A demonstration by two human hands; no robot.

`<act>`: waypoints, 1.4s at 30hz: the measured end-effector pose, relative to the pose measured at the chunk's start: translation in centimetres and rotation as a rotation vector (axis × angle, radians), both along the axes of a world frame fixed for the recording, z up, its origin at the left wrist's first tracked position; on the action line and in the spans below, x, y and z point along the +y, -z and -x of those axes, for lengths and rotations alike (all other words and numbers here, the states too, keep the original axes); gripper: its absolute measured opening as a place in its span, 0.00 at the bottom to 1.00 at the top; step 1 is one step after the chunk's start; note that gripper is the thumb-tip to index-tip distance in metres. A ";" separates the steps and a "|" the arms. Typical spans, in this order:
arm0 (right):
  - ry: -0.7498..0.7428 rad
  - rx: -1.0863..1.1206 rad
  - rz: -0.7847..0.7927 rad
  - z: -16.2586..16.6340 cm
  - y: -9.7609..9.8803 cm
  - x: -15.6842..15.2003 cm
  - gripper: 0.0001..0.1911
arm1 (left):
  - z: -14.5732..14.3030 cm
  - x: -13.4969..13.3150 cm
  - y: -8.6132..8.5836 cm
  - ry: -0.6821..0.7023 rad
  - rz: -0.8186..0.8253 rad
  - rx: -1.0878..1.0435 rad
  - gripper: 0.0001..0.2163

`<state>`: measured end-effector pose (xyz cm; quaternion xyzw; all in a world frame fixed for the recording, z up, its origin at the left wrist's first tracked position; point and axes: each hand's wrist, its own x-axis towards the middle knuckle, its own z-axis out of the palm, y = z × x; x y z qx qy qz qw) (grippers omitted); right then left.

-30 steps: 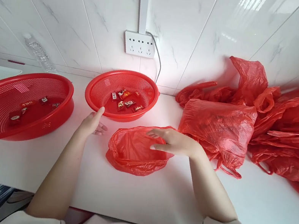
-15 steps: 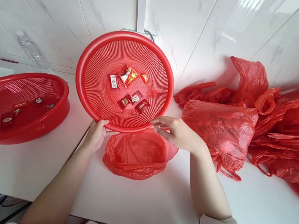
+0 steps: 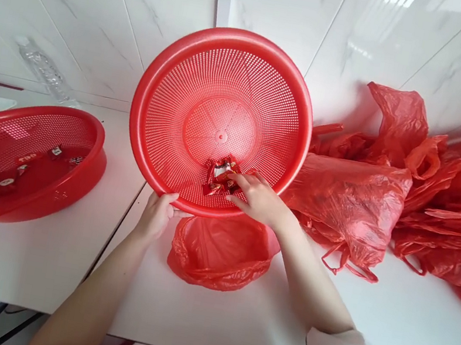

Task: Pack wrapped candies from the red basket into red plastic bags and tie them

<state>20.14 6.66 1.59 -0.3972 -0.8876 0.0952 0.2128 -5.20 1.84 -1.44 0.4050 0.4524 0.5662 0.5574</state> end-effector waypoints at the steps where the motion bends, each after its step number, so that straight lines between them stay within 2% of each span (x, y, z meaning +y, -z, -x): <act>1: 0.004 -0.042 -0.001 0.1 0.2 -0.1 0.26 | -0.1 -0.1 -0.1 0.009 -0.004 -0.009 0.12; 4: -0.017 -0.092 0.021 0.2 0.3 -0.3 0.31 | -0.3 -0.2 -0.3 -0.006 -0.003 -0.026 0.11; 8: -0.134 0.004 0.108 -0.1 0.4 0.0 0.19 | -0.5 -0.1 -0.2 -0.001 0.024 -0.065 0.12; 10: -0.146 0.087 0.133 -0.2 0.6 0.4 0.16 | -0.5 -0.1 -0.1 0.005 0.037 -0.064 0.13; 15: -0.012 0.328 0.162 0.1 1.0 0.9 0.12 | -0.6 -0.2 0.0 0.000 0.027 -0.030 0.14; 18: 0.023 0.445 0.267 -0.2 0.2 0.5 0.12 | -0.7 -0.1 -0.1 -0.038 0.014 -0.014 0.17; 21: -0.095 0.485 0.483 -1.0 -1.1 -0.3 0.13 | -0.8 -0.1 -0.3 -0.059 0.006 -0.004 0.19; 24: -0.298 0.310 0.653 -1.7 -2.2 -1.0 0.11 | -0.7 0.0 -0.2 -0.050 -0.003 -0.003 0.19; 26: -0.377 0.207 0.709 -1.7 -2.5 -1.2 0.11 | -0.7 0.0 -0.2 -0.053 -0.004 0.000 0.19; 28: -0.328 0.206 0.640 -1.3 -2.1 -1.2 0.11 | -0.7 -0.1 -0.1 -0.052 -0.004 0.000 0.19; 31: -0.151 0.275 0.317 0.1 -0.7 -0.8 0.09 | -0.8 -0.4 -0.1 -0.013 0.006 -0.006 0.18; 33: -0.114 0.264 0.164 1.2 0.5 -0.5 0.12 | -1.0 -0.6 -0.1 0.034 0.023 -0.015 0.17; 37: -0.149 0.151 0.116 2.3 2.0 -0.1 0.16 | -1.3 -0.9 0.1 0.096 0.046 -0.053 0.16; 42: -0.159 0.125 0.184 2.0 1.8 -0.1 0.16 | -1.3 -0.8 0.7 0.086 0.086 -0.087 0.16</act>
